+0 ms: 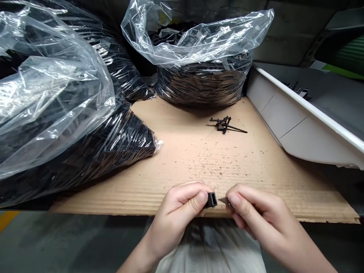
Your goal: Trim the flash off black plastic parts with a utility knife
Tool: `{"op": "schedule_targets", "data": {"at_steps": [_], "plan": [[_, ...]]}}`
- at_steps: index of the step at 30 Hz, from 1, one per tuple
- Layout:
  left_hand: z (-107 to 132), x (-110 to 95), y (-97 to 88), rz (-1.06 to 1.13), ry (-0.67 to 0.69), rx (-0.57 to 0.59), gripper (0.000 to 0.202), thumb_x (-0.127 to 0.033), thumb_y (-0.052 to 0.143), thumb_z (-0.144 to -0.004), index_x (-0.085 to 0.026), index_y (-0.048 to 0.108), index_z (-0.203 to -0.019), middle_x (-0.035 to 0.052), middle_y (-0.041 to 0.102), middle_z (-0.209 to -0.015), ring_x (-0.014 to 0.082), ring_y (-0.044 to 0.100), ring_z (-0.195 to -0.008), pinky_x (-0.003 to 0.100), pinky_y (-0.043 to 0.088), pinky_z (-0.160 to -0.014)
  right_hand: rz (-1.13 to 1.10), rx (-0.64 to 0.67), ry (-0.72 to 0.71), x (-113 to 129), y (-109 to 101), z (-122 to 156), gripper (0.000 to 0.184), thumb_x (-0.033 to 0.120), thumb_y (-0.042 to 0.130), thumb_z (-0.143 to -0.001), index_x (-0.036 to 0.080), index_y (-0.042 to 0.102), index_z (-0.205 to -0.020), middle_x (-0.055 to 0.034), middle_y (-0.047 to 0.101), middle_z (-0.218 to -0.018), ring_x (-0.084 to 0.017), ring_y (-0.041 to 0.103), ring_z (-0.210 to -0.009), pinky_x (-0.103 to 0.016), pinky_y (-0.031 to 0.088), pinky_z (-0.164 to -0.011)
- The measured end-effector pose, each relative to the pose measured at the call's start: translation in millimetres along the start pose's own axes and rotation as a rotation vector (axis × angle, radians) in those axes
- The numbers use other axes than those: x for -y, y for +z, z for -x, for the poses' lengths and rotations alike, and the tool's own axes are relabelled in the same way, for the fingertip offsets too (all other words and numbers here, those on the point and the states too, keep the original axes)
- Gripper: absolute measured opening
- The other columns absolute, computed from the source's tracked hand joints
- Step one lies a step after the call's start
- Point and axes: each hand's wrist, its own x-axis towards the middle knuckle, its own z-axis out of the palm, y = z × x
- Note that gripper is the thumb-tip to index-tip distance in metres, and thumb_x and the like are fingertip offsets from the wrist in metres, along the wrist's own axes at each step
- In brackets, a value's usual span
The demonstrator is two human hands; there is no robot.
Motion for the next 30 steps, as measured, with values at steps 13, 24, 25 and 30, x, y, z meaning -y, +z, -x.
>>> {"op": "schedule_targets", "data": {"at_steps": [13, 24, 25, 30], "plan": [[-3, 1, -3.3, 0.064, 0.034, 0.067, 0.029, -0.027, 0.046, -0.087, -0.016, 0.059, -0.064, -0.0024, 0.044, -0.060, 0.0097, 0.040, -0.059, 0.021, 0.032, -0.058, -0.059, 0.082, 0.090, -5, 2, -6, 0.038, 0.032, 0.032, -0.090, 0.020, 0.030, -0.054, 0.0045, 0.036, -0.052, -0.009, 0.036, -0.050, -0.022, 0.029, -0.049], [-4, -1, -2.4, 0.069, -0.041, -0.008, 0.031, -0.034, 0.048, -0.084, -0.014, 0.054, -0.060, -0.0026, 0.042, -0.056, 0.0084, 0.033, -0.048, 0.020, 0.027, -0.046, -0.113, 0.155, 0.002, -2, 12, 3, 0.031, 0.021, 0.039, -0.088, 0.019, 0.034, -0.057, 0.0055, 0.037, -0.052, -0.007, 0.038, -0.049, -0.019, 0.029, -0.048], [-5, -1, -2.6, 0.057, -0.041, -0.019, 0.031, -0.034, 0.048, -0.083, -0.014, 0.054, -0.060, -0.0022, 0.043, -0.056, 0.0087, 0.035, -0.050, 0.020, 0.029, -0.047, -0.146, 0.126, 0.040, -2, 12, 4, 0.030, 0.025, 0.040, -0.088, 0.019, 0.038, -0.058, 0.0054, 0.037, -0.053, -0.007, 0.038, -0.048, -0.019, 0.029, -0.047], [-1, 3, 0.1, 0.043, -0.038, 0.008, 0.030, -0.038, 0.048, -0.084, -0.015, 0.060, -0.068, 0.0021, 0.054, -0.070, 0.0130, 0.048, -0.064, 0.021, 0.037, -0.055, -0.311, -0.018, 0.201, 0, 12, -10, 0.028, 0.039, 0.055, -0.078, 0.019, 0.042, -0.064, 0.0048, 0.040, -0.059, -0.009, 0.039, -0.055, -0.019, 0.032, -0.049]]}}
